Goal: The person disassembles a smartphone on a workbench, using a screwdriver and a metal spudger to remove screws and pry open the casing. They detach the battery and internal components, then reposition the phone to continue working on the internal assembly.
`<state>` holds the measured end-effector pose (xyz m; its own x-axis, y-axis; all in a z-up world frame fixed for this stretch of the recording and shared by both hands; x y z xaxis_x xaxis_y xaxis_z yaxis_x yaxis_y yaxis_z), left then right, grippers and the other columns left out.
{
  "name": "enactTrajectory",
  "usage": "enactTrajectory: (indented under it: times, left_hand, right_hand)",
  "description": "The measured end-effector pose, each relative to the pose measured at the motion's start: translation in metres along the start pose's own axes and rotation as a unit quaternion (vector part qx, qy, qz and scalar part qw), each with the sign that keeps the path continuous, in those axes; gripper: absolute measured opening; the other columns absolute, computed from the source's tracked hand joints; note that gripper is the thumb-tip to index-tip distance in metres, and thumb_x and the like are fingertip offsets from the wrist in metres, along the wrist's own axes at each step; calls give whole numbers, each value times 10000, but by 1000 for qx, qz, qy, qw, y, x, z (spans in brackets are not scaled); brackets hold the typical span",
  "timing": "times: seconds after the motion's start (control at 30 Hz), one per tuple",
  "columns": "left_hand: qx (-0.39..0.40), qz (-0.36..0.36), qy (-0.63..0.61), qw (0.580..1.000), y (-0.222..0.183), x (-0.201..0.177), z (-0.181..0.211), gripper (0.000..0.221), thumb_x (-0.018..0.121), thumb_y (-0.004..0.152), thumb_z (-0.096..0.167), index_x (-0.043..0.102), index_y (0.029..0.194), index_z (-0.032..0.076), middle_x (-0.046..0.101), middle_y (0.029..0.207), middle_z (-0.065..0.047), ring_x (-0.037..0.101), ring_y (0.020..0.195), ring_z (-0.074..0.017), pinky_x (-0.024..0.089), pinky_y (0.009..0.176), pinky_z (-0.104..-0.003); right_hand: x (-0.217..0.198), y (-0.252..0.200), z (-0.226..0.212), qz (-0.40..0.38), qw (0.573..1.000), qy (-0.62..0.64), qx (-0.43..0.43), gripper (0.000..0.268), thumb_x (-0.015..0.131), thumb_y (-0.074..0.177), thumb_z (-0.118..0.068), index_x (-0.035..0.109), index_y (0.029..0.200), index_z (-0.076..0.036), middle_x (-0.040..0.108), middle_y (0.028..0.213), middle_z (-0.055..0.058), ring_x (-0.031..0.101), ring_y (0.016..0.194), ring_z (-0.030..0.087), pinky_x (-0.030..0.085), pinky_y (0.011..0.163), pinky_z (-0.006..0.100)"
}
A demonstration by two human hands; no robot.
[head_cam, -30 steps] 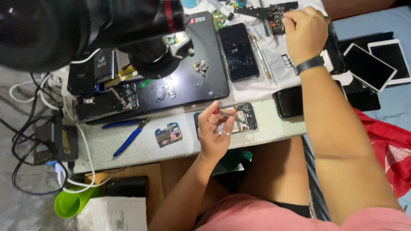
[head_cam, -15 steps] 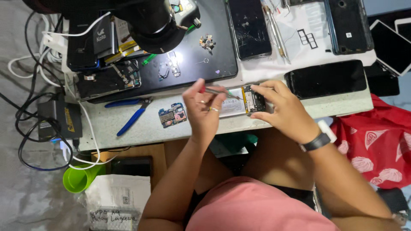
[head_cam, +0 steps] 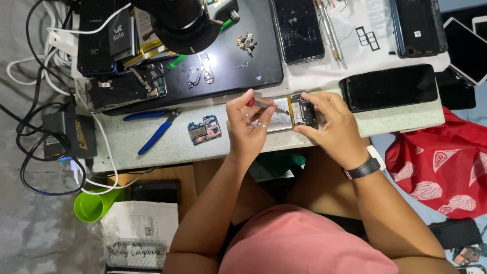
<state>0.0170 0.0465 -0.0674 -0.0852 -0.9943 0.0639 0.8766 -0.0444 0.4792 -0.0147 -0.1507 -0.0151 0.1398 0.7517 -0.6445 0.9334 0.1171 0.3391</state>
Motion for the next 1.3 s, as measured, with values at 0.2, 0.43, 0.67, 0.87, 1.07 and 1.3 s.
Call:
enactTrajectory:
  times: [0.2, 0.43, 0.67, 0.87, 1.07, 1.3]
  left_hand:
    - [-14, -2, 4, 1000, 0, -2, -3, 539, 698, 1006, -48, 344, 1406, 30, 720, 1139, -172, 736, 1059, -200, 630, 900, -303]
    - [-34, -4, -28, 999, 1, -5, -5, 537, 691, 1003, -59, 334, 1391, 44, 716, 1131, -202, 735, 1025, -207, 623, 903, -309]
    - [-40, 4, -42, 998, 2, -5, -9, 513, 685, 1005, -56, 334, 1362, 53, 718, 1118, -213, 745, 995, -203, 634, 889, -313]
    - [-48, 11, -49, 998, 1, -6, -9, 512, 683, 1006, -55, 332, 1360, 60, 722, 1117, -206, 745, 990, -201, 630, 884, -310]
    - [-30, 29, -18, 999, -1, -4, -6, 533, 676, 1007, -62, 322, 1388, 60, 704, 1129, -189, 724, 1037, -210, 611, 888, -309]
    - [28, 46, -8, 999, 8, 5, 8, 511, 641, 1046, -69, 311, 1413, 62, 699, 1169, -177, 731, 1114, -235, 618, 957, -336]
  right_hand:
    - [0, -2, 1, -3, 999, 21, 43, 683, 904, 736, -199, 642, 1360, -110, 632, 1249, 112, 645, 1005, 244, 554, 838, 334]
    - [3, 0, -5, 14, 999, -7, 34, 637, 896, 762, -222, 656, 1340, -102, 644, 1236, 105, 647, 1002, 248, 554, 853, 340]
    - [-1, -1, -17, 54, 992, -97, -59, 594, 842, 814, -220, 632, 1359, -114, 674, 1236, 134, 661, 1086, 324, 546, 922, 403]
    - [3, -3, -16, 34, 991, -129, 33, 629, 858, 779, -231, 626, 1352, -112, 700, 994, 118, 676, 888, 314, 544, 782, 426]
    - [7, -11, -11, 56, 997, -21, 44, 678, 861, 804, -197, 539, 1390, -84, 682, 1226, 140, 718, 1018, 256, 583, 778, 363]
    - [19, -19, 6, 91, 993, 24, 74, 705, 897, 780, -163, 517, 1368, -73, 679, 1275, 126, 710, 1059, 232, 523, 781, 305]
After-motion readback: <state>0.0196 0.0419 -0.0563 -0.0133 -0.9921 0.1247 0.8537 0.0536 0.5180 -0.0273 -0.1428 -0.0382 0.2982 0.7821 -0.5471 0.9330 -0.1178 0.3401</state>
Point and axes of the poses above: each hand's wrist, its own y-axis towards the middle knuckle, its own x-axis out of the palm, z = x × y, the point moved 3 cm from there along y, towards the middle knuckle
